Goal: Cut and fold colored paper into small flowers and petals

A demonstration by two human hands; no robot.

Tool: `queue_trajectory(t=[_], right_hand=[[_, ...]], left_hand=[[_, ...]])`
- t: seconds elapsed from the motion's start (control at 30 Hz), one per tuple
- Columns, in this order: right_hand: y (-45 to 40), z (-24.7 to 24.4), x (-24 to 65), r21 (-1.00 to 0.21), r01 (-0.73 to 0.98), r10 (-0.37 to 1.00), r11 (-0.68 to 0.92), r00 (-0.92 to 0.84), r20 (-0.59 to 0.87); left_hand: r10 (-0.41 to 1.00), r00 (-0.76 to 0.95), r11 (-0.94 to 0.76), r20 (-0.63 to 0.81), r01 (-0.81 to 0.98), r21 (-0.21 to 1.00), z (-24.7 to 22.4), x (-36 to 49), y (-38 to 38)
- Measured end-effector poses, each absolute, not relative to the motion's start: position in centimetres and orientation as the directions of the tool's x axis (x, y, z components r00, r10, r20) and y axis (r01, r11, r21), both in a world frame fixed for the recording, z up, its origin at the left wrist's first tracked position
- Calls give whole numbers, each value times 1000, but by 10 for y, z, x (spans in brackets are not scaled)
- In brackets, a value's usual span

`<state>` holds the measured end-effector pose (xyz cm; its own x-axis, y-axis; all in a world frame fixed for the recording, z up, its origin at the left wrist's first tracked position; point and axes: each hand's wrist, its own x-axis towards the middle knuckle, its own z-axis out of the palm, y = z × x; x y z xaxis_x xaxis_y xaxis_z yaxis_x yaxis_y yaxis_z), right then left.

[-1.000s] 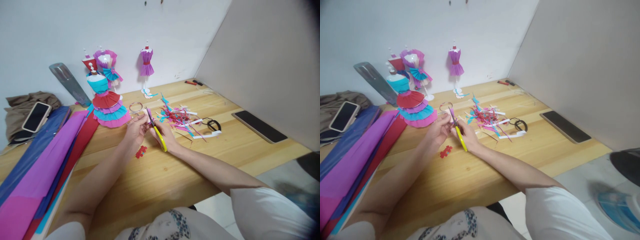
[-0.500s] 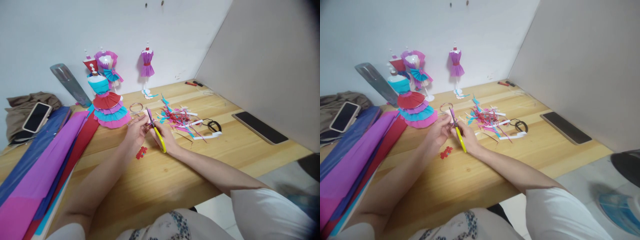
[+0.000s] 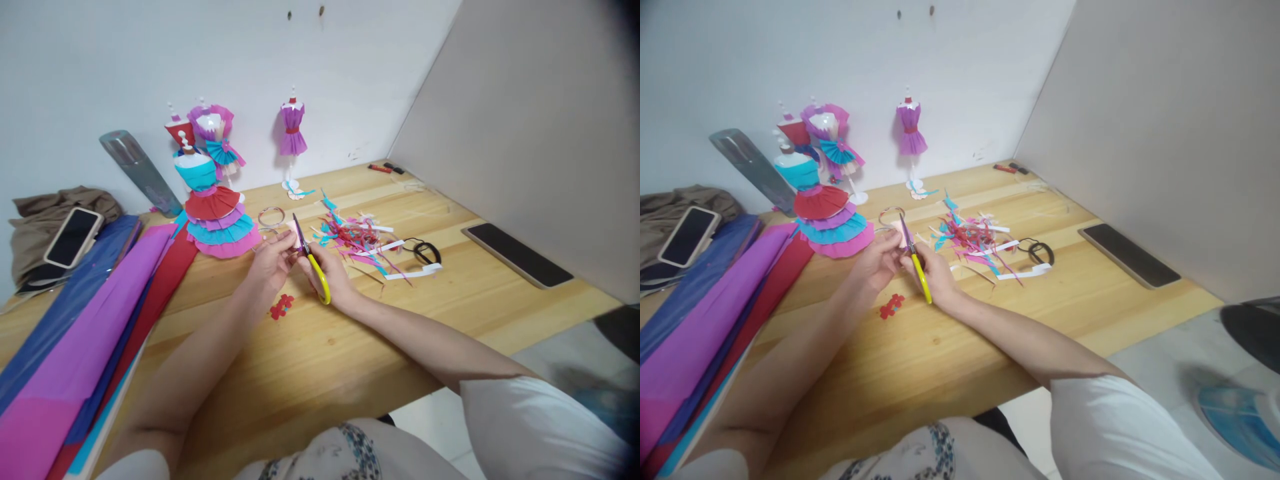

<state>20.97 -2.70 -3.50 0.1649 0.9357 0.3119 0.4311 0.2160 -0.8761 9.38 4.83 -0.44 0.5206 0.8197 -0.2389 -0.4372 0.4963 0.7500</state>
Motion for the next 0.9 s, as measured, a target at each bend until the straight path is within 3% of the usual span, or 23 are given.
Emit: queue_trajectory(t=[0.17,0.3,0.47,0.57,0.73,0.9], right_hand=[[-24,-23,227,-759,649,955,53,189,228],[-18,-16,242,-450,887,981,-104,167,101],[-19,-14,243,-170,974,989,-148,146,-23],[-22,-13,243,-139,988,995,-73,63,-75],[-27,-9,247,-189,981,986,52,-81,-147],[-31,0,237,-134,990,967,47,-78,-242]], left_hand=[[851,415,502,-322,-464,730,6,94,51],[859,357,505,-368,-464,728,17,93,50],[852,334,521,-403,-473,710,26,93,49],[859,337,509,-386,-474,719,29,92,49],[861,345,503,-373,-472,724,32,91,47],[858,350,509,-376,-487,710,33,92,45]])
